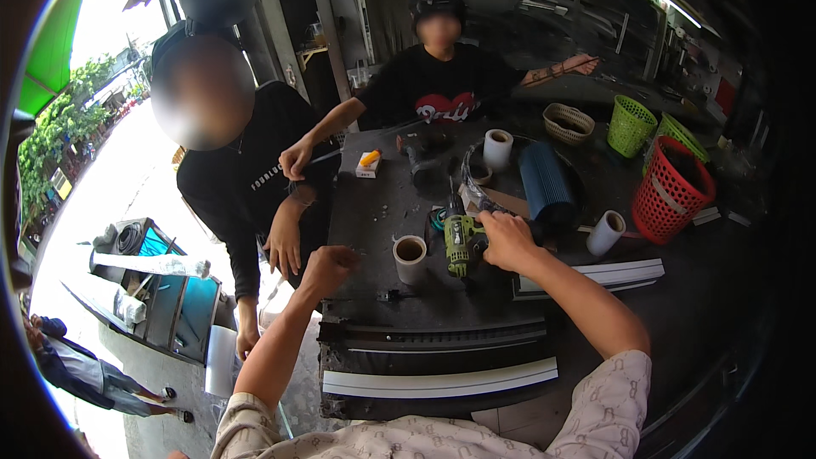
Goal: The person retrieves aluminum profiles from a rack, places them on a workbench, and uses a cordless drill to fasten screws into the profiles. The person also handles small hardware components and aligns the profiles for assembly.
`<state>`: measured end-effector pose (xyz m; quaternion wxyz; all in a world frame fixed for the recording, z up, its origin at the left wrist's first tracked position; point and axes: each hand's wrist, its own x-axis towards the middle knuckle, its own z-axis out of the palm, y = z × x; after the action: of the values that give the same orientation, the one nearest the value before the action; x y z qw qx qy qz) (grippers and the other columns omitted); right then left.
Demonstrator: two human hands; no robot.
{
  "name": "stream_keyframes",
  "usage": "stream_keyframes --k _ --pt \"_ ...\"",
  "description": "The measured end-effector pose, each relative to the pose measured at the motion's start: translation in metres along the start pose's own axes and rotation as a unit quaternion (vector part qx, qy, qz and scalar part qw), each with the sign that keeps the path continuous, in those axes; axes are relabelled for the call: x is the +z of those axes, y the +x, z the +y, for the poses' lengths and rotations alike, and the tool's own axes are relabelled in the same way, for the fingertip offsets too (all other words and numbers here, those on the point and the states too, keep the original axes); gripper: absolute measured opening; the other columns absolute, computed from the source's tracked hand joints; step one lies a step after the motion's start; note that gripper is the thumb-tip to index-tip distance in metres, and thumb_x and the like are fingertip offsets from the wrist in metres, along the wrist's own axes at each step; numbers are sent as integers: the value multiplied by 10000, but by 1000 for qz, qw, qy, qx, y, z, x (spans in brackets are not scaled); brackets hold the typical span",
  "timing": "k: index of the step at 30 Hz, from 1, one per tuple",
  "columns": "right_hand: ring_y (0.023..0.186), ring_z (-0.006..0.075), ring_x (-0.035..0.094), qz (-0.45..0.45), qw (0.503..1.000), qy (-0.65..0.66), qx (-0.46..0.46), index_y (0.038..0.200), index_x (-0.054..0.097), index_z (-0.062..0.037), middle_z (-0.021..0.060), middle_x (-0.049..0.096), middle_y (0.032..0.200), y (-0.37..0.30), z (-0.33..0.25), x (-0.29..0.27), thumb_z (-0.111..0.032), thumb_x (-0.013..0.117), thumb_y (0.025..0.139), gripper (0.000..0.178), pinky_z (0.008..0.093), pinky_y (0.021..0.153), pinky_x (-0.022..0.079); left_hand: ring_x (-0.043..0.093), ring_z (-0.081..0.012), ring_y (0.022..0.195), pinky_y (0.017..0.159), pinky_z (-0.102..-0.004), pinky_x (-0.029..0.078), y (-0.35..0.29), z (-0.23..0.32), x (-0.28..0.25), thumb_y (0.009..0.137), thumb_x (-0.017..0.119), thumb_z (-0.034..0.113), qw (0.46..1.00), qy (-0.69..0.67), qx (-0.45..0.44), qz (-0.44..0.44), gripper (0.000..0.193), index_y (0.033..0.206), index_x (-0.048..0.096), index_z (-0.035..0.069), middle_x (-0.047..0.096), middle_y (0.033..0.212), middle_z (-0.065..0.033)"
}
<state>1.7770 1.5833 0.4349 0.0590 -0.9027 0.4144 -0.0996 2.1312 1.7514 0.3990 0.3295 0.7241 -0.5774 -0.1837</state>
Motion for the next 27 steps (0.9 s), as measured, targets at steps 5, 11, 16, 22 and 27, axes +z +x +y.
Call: stream_keyframes --k 5,11,16,22,27 --pt "1189 392 644 9 999 16 -29 1337 617 -77 161 664 1230 6 14 19 -140 851 745 639 513 1053 457 790 -244 944 853 -358 602 27 6 10 908 796 186 998 11 16 52 289 1157 788 41 814 1036 -125" --pt "1115 382 685 -31 992 115 -30 1173 713 -52 169 694 1148 19 14 -26 -232 848 819 420 502 978 530 788 -287 884 823 -372 596 55 44 6 930 757 198 961 -222 -112 123 233 1095 801 39 802 1005 -178" --pt "1246 360 606 212 976 20 -38 1234 694 -64 138 641 1253 65 31 -50 -224 855 814 478 489 1036 497 528 -372 1340 1094 -492 424 72 79 4 817 845 142 925 182 215 255 575 1329 597 65 581 1418 -161" --pt "1539 366 362 71 979 -186 -51 1449 598 -82 207 500 1555 106 86 -41 -204 893 669 843 704 1238 245 714 -388 1155 1165 -594 405 119 76 2 880 829 358 934 325 119 -94 748 1504 540 64 779 1078 -194" --pt "1005 361 755 1 979 -198 -37 935 773 -59 167 786 899 118 119 -15 -167 825 735 233 718 1186 320 752 -245 822 735 -391 560 135 56 -3 956 770 360 968 138 27 -206 364 1105 793 29 767 854 -142"
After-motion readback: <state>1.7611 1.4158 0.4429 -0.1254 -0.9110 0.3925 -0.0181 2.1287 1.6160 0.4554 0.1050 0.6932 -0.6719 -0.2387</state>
